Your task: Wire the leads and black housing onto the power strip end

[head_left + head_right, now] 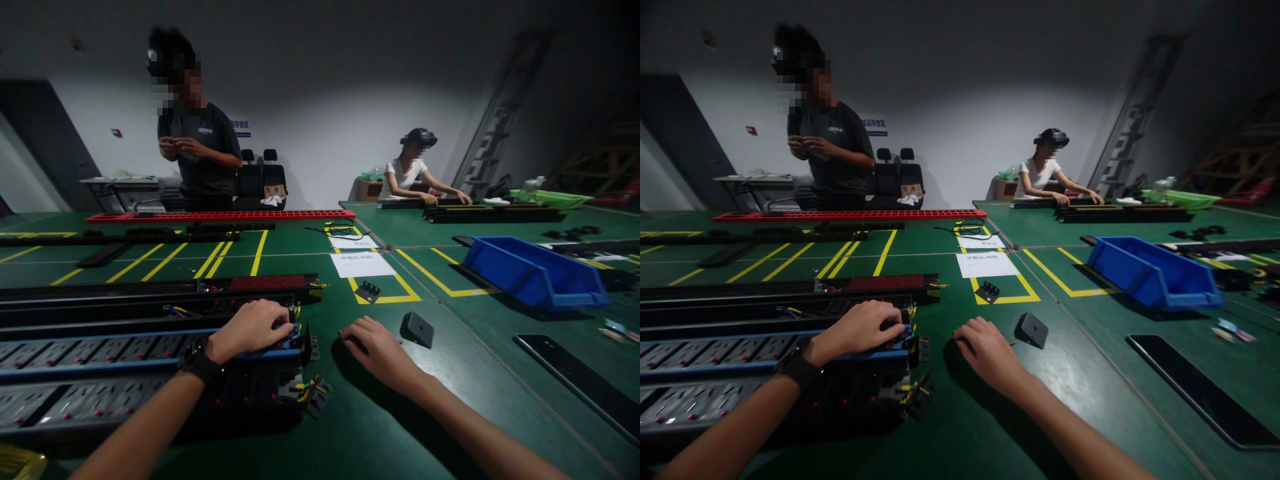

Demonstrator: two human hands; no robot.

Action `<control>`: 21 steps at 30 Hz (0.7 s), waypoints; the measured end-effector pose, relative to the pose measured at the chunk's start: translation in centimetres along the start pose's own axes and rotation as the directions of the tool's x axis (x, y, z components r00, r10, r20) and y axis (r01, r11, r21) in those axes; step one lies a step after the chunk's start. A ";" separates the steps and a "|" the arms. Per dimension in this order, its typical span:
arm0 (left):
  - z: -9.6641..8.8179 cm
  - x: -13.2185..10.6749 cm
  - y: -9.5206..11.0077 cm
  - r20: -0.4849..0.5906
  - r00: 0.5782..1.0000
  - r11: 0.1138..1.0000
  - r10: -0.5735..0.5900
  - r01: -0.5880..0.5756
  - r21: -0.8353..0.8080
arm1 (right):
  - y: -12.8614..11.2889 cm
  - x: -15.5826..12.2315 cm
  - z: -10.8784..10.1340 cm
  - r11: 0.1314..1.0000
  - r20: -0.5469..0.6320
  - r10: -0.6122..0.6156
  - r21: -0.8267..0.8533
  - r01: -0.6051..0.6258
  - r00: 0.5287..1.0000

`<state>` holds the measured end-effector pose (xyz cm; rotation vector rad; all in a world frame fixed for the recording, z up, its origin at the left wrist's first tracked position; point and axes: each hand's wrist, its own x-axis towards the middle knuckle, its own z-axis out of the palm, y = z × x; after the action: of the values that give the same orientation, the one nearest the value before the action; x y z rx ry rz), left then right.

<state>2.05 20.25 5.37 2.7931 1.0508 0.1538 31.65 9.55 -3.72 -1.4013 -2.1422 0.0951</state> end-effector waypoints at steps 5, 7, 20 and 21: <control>0.0 0.0 -0.2 0.016 1.000 1.000 0.002 -0.002 -0.005 | -0.1 0.1 -0.2 1.000 -0.004 0.010 0.006 -0.010 1.000; 0.0 0.0 -0.2 0.010 1.000 1.000 0.002 -0.002 -0.013 | -0.1 0.1 -0.3 1.000 0.001 0.007 -0.005 -0.007 1.000; 1.2 0.0 -0.2 -0.028 0.999 0.995 0.038 -0.036 0.093 | 0.8 0.5 -1.1 0.999 -0.108 0.050 0.023 -0.048 0.993; 1.2 0.0 -0.2 -0.030 0.999 0.994 0.043 -0.040 0.099 | 1.2 0.6 -1.5 0.997 -0.173 0.073 0.032 -0.069 0.982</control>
<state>2.09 20.30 4.15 2.9107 1.0354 0.1558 33.22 10.25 -2.66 -1.4170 -1.9421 0.0265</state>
